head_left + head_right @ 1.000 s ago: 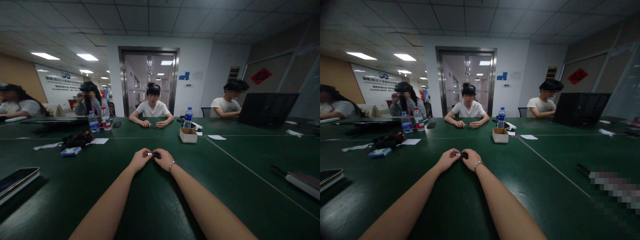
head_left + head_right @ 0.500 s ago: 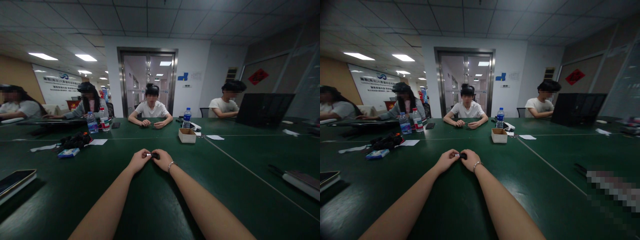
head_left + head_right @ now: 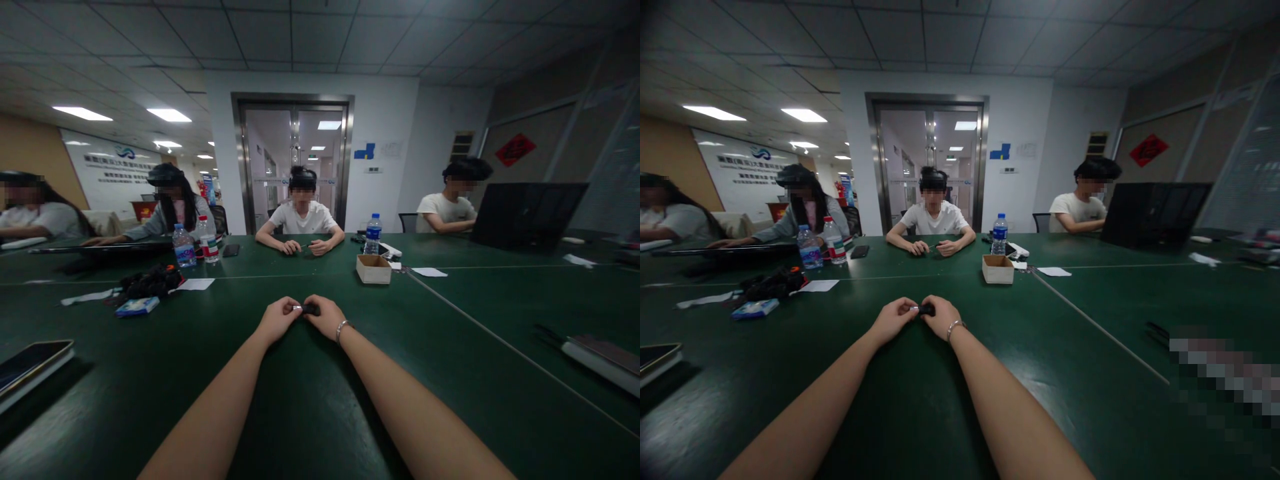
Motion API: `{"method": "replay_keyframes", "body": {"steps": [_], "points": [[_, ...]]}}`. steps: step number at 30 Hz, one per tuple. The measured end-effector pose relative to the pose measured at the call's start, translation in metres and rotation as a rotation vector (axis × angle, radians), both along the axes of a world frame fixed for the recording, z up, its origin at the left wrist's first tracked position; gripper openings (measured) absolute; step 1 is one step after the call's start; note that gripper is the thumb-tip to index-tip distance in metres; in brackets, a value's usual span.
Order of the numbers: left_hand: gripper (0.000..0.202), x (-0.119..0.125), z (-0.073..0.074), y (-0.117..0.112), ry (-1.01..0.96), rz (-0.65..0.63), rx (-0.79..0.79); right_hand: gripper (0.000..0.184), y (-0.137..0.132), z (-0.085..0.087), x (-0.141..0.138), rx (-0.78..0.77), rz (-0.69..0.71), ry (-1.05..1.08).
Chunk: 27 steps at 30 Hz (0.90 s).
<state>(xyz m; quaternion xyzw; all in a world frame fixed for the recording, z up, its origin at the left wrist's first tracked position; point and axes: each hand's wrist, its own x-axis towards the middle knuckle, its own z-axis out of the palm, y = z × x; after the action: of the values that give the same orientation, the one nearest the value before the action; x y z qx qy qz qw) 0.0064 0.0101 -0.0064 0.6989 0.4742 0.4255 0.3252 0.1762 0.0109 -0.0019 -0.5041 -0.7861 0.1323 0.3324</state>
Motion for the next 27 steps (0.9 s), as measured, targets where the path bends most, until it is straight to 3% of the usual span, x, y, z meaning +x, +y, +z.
{"method": "replay_keyframes", "body": {"steps": [27], "points": [[0.042,-0.001,-0.0007,0.0033,0.143,0.013,0.007,0.025,0.0047,-0.0058,0.0003,0.08,0.049,0.09]]}}
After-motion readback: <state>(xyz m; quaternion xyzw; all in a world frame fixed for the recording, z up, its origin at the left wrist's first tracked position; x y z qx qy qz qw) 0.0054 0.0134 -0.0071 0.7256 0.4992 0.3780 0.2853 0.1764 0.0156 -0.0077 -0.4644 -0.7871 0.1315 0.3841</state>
